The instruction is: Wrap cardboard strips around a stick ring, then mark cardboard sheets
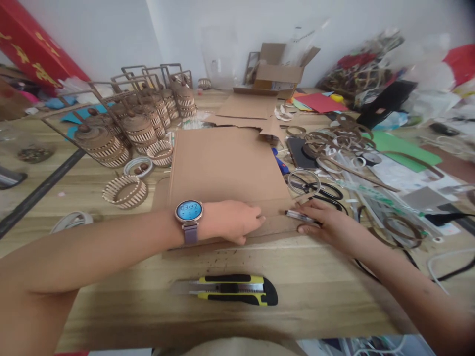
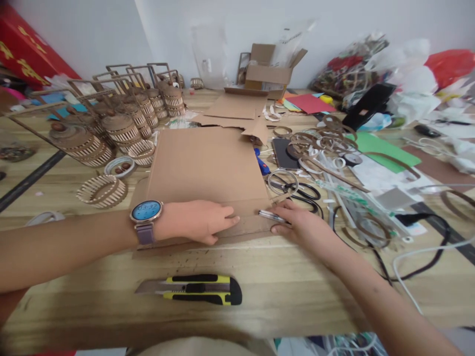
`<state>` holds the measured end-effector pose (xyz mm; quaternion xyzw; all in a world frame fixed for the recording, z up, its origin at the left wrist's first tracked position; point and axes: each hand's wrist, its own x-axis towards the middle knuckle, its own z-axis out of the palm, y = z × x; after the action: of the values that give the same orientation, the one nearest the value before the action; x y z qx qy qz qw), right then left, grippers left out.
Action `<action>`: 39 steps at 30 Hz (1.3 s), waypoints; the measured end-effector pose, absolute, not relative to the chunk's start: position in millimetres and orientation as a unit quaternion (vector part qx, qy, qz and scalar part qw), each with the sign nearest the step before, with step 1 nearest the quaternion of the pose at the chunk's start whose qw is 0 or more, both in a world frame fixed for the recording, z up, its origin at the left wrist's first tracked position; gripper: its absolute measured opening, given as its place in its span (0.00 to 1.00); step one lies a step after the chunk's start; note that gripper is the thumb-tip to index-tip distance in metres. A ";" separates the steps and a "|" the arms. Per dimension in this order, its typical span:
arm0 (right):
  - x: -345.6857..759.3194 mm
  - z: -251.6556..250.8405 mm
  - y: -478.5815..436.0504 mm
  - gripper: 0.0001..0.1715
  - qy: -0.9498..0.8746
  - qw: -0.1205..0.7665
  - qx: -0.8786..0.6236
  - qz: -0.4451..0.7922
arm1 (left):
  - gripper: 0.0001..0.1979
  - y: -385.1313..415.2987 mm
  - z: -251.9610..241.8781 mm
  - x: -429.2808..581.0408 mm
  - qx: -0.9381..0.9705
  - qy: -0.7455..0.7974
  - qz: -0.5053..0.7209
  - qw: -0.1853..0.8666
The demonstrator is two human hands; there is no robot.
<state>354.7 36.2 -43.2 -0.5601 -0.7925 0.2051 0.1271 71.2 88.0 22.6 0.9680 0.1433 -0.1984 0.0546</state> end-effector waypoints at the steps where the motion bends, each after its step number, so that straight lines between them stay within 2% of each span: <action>1: 354.0 -41.7 36.8 0.24 -0.793 0.123 -0.560 0.206 | 0.24 87.5 23.6 71.4 0.967 0.145 -0.199 0.056; 11: 351.2 -37.4 37.2 0.22 -0.796 0.108 -0.563 0.197 | 0.29 86.1 26.5 72.2 0.965 0.147 -0.209 0.061; 16: 351.5 -39.7 37.7 0.23 -0.798 0.118 -0.552 0.211 | 0.38 97.9 28.9 84.1 0.959 0.127 -0.244 0.073; 21: 349.1 -32.4 37.7 0.24 -0.796 0.148 -0.547 0.215 | 0.52 110.4 30.8 111.4 0.936 0.133 -0.299 0.127; 23: 346.6 -20.5 31.4 0.22 -0.778 0.201 -0.565 0.186 | 0.56 111.4 31.7 119.8 0.929 0.143 -0.311 0.137; 26: 341.7 -0.1 12.7 0.15 -0.665 0.381 -0.625 0.145 | 0.59 111.1 30.4 124.3 0.927 0.155 -0.314 0.136; 28: 337.4 6.3 -2.2 0.19 -0.592 0.504 -0.609 0.153 | 0.59 111.4 27.7 123.1 0.929 0.155 -0.307 0.134; 30: 331.4 2.9 -15.3 0.26 -0.574 0.545 -0.585 0.175 | 0.58 112.3 24.8 121.3 0.932 0.148 -0.302 0.132; 32: 323.0 -8.3 -24.9 0.33 -0.574 0.524 -0.594 0.207 | 0.59 113.3 22.4 120.4 0.935 0.139 -0.298 0.131; 34: 312.1 -21.5 -30.8 0.36 -0.568 0.485 -0.622 0.237 | 0.60 113.8 21.3 120.8 0.940 0.132 -0.287 0.131; 39: 284.8 -36.7 -33.5 0.29 -0.608 0.419 -0.620 0.266 | 0.53 113.0 24.0 122.8 0.944 0.124 -0.282 0.120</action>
<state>284.8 -33.5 -36.7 -0.6198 -0.6078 0.2665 0.4188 122.8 113.0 24.0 0.9440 0.1236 -0.2815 0.1201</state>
